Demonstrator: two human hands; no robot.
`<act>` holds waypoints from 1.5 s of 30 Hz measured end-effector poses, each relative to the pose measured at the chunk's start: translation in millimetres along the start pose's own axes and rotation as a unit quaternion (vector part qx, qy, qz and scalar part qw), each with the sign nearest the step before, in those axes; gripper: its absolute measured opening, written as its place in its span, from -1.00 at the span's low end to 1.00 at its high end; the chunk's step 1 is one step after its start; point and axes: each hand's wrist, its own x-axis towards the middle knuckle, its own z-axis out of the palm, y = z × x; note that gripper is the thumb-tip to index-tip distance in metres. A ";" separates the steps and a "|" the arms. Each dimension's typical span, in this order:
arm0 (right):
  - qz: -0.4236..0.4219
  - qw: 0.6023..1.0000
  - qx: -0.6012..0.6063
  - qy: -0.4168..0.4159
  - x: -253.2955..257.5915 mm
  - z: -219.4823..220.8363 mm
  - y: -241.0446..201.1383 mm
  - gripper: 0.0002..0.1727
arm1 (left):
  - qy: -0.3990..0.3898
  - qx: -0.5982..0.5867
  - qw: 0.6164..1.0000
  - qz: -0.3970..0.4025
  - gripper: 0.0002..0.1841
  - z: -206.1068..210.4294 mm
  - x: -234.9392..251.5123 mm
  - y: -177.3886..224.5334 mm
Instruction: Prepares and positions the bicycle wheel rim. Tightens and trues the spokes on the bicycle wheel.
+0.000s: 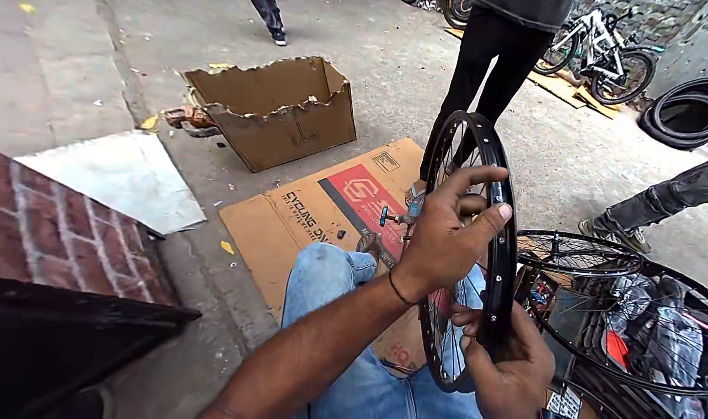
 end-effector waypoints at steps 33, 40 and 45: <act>0.258 0.957 -0.056 0.118 144.6 -33.9 142.2 -0.20 | 0.031 0.464 0.853 -0.239 -0.37 -263.1 18.7 -384.5; 0.229 0.965 -0.031 0.126 147.4 -35.3 150.5 -0.27 | -0.086 0.266 0.720 -0.635 -0.08 -282.0 72.3 -347.4; 0.231 0.959 0.120 0.111 128.0 -47.6 171.2 -0.07 | 0.005 0.021 0.836 -0.548 -0.19 -268.5 -14.8 -312.3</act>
